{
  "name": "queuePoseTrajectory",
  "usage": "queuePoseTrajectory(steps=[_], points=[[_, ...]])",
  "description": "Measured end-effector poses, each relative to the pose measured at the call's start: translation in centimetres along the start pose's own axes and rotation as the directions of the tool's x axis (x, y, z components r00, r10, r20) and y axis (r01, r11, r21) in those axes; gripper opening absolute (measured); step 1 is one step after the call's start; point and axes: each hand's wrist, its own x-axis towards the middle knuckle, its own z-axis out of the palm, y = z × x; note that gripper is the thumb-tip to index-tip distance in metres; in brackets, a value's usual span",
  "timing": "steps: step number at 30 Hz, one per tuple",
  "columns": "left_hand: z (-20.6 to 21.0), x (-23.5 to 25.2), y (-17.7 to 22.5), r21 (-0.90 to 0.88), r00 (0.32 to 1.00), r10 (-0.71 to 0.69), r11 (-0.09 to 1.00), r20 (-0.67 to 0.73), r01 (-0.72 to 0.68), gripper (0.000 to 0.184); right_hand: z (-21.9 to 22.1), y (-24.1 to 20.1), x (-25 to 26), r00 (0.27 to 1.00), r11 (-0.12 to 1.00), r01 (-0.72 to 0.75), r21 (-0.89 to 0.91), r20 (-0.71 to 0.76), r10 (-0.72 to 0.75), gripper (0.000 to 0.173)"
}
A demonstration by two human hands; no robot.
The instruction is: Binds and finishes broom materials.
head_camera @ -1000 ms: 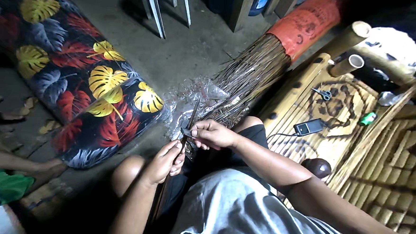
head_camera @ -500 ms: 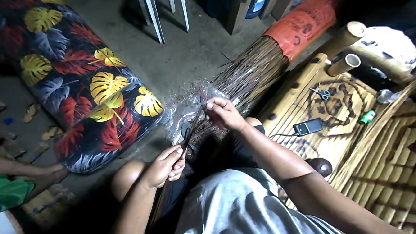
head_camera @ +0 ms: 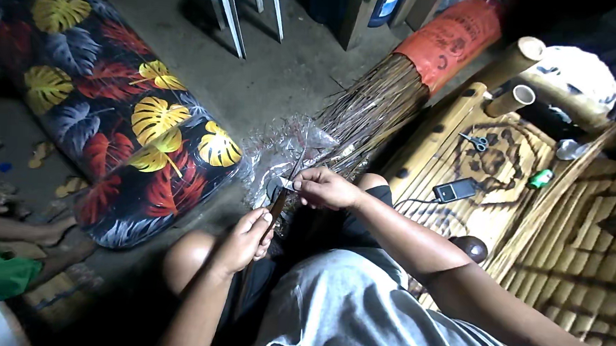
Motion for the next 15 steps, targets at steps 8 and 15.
queuePoseTrajectory(steps=[8,15], points=[[-0.2,-0.2,0.0,-0.052,0.999,0.018,0.999,0.032,-0.017,0.027,-2.2,0.1,1.6,0.968,0.982,0.176,-0.066,-0.167,-0.185,0.025],[-0.3,-0.3,0.0,-0.114,0.999,0.030,0.993,0.033,-0.026,0.030,-2.6,-1.2,1.2,0.923,0.987,0.123,0.103,-0.376,-0.076,0.028]])
